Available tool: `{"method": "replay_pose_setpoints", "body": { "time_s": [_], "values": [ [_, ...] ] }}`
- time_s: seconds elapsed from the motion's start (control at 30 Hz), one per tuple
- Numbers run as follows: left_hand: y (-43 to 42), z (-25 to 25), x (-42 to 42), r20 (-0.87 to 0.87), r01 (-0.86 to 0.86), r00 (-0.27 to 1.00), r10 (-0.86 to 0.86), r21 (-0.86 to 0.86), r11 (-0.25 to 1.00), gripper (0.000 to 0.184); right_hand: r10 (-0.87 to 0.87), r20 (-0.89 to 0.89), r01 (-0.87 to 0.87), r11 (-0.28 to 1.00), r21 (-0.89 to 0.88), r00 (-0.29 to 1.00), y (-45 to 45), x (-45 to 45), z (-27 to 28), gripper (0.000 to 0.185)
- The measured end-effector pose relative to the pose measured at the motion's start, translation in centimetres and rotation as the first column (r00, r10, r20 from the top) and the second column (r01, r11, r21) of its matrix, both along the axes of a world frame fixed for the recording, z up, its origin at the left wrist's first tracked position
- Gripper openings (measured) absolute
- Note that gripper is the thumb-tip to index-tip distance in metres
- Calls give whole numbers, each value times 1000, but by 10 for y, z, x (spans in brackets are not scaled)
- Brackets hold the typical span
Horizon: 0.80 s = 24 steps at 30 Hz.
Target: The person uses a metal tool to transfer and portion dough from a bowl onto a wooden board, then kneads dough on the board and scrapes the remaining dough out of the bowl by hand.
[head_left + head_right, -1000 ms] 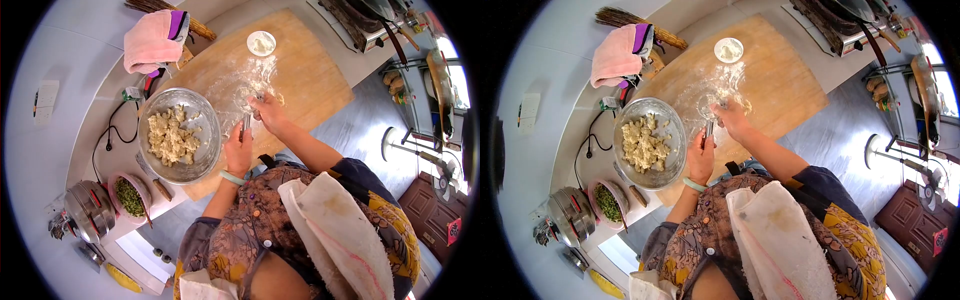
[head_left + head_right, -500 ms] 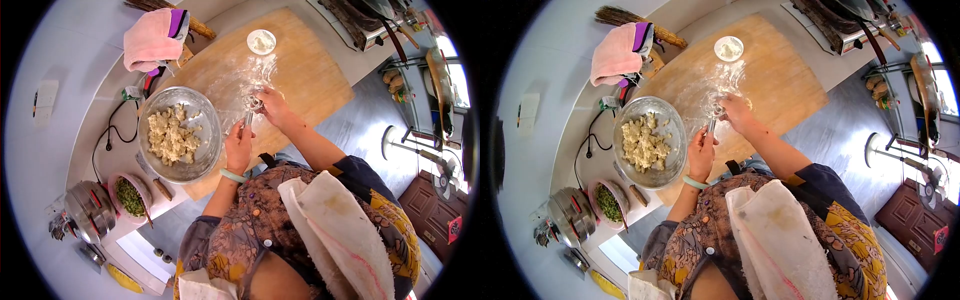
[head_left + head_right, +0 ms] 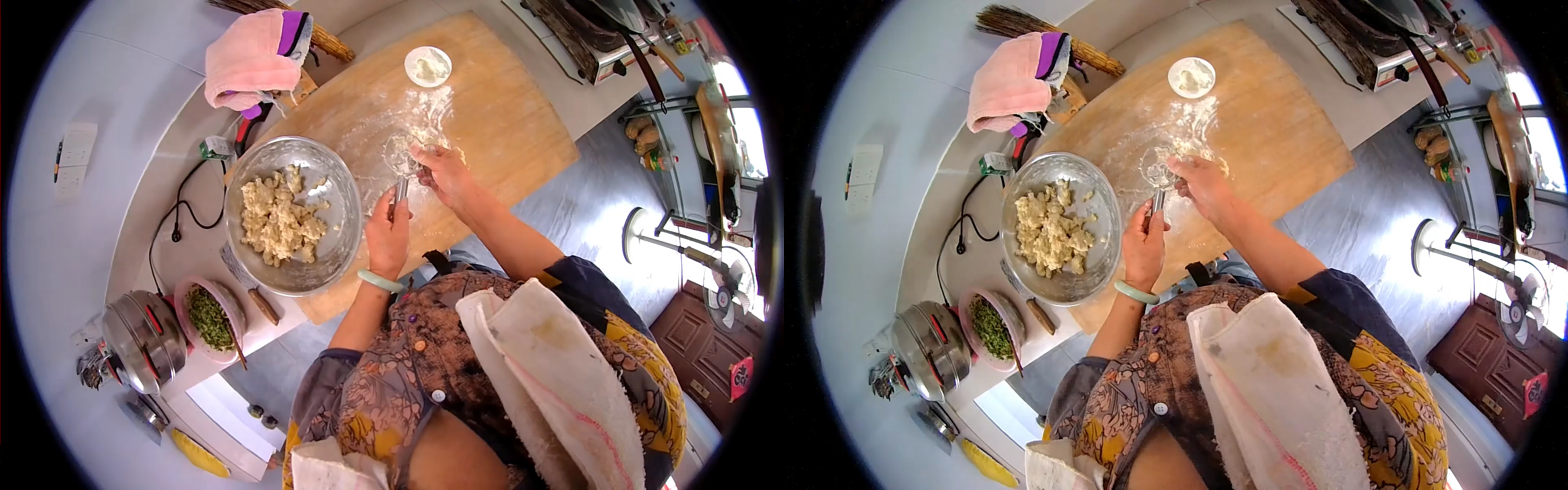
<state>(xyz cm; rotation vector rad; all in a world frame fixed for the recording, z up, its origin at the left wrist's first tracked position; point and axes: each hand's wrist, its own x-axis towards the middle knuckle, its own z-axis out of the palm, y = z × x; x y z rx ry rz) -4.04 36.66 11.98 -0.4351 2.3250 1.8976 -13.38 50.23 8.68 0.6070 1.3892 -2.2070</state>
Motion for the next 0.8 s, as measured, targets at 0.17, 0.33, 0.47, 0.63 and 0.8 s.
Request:
{"method": "replay_pose_setpoints", "body": {
  "time_s": [0.17, 0.33, 0.47, 0.63, 0.8],
  "values": [
    [5, -6, 2, -53, -31, 998, 31, 3, 1000, 31, -25, 15, 26, 998, -55, 1000, -4, 4, -1, 20],
    [7, -8, -3, -10, -86, 996, 87, 93, 992, 31, 51, -44, -55, 994, -91, 998, -11, 14, 0, 20],
    [4, -14, -5, -45, -78, 996, 83, 108, 991, 31, 86, -16, -87, 987, -137, 996, -12, 18, -5, 22],
    [4, -12, -7, -17, -138, 989, 144, 186, 973, 29, 29, -48, -41, 964, -261, 998, -7, 24, 5, 22],
    [5, -5, -7, 143, -157, 982, 119, 293, 943, 35, -116, -30, 104, 957, -270, 993, 1, 9, -8, 22]
  ]
}}
